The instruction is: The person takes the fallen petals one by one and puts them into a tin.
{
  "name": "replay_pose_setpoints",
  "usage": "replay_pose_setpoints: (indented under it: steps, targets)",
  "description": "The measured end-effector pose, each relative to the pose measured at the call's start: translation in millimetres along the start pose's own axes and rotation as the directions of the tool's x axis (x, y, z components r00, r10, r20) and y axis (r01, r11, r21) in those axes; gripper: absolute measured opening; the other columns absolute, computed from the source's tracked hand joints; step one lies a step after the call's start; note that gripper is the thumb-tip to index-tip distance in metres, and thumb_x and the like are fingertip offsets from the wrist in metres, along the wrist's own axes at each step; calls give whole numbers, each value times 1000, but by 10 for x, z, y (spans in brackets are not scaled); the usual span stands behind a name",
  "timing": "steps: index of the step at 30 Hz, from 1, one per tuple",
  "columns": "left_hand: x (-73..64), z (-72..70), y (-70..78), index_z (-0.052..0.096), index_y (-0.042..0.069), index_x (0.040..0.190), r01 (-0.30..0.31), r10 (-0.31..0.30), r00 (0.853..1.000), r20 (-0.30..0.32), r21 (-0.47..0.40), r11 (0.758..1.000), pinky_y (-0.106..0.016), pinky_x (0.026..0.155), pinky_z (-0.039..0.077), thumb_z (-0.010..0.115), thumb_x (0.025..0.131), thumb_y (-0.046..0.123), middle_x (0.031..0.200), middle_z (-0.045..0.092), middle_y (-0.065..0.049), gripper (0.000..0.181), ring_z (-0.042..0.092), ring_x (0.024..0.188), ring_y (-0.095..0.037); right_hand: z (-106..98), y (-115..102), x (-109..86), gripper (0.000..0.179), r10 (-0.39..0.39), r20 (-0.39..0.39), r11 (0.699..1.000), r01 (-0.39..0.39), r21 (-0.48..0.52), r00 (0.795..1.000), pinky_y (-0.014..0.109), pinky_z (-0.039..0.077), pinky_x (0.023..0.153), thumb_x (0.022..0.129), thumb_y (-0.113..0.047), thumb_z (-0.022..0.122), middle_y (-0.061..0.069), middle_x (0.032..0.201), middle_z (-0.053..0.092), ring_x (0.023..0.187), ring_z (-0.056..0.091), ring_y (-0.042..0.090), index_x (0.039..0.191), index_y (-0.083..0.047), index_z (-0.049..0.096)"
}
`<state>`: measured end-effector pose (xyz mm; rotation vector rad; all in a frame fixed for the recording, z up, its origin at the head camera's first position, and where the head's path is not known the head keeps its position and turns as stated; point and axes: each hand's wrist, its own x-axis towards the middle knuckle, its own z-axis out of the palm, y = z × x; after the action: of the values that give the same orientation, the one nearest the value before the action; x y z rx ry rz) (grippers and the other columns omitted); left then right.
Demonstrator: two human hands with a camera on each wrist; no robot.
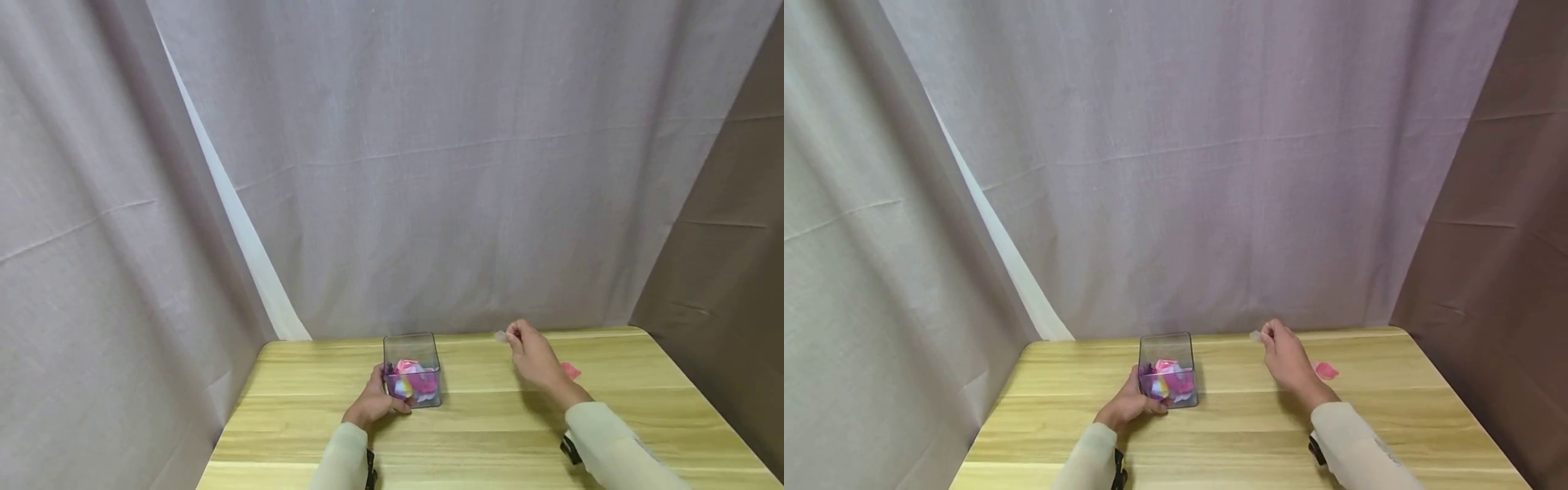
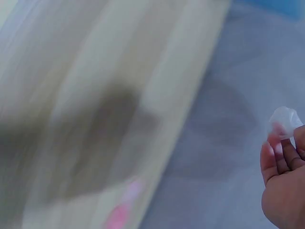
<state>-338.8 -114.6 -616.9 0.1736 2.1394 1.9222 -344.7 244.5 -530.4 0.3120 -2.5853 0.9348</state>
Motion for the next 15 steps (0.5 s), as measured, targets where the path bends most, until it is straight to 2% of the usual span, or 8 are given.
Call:
replay_pose_setpoints:
  steps: [2, 4, 6, 10, 15]
  targets:
    - [4, -4, 7, 27, 0, 155, 7, -6, 1000, 10, -30, 1000, -44, 93, 66, 80, 67, -24, 148, 48, -31, 106, 77, 104, -35, -20, -232, -65, 8, 8, -5, 998, -8, 67, 1000, 31, 49, 73, 111, -10, 51, 9, 93, 63, 81, 54, 18, 108, -5, 57]
    - [13, -9, 6, 27, 0, 154, 5, -4, 1000, 15, -44, 999, -40, 88, 67, 78, 67, -26, 147, 49, -32, 105, 79, 100, -34, -22, -433, -133, 9, 12, -13, 994, -11, 112, 1000, 27, 49, 73, 112, -13, 51, 8, 95, 65, 83, 55, 16, 109, -7, 57]
    - [22, -11, 7, 27, 0, 154, 7, -6, 1000, 14, -44, 999, -40, 88, 67, 78, 66, -26, 146, 50, -32, 105, 79, 101, -34, 0, -588, -193, 9, -1, -24, 991, 4, 130, 1000, 27, 51, 76, 112, -13, 52, 7, 98, 66, 88, 58, 16, 108, -7, 58]
    - [13, -4, 29, 29, 0, 155, 1, -1, 1000, 3, -5, 1000, -44, 99, 64, 81, 66, -23, 146, 52, -30, 106, 76, 106, -32, 130, -812, -247, 8, -37, -51, 988, 44, 150, 998, 30, 53, 80, 110, -9, 54, 6, 97, 66, 92, 60, 17, 106, -6, 60]
    - [-8, -1, 26, 28, -2, 155, 2, -2, 1000, 2, -2, 1000, -43, 97, 64, 83, 65, -22, 148, 49, -31, 107, 76, 107, -34, 427, -1074, -132, 8, -67, -46, 982, 74, 174, 997, 33, 54, 83, 108, -5, 56, 6, 96, 65, 92, 59, 16, 102, -7, 61]
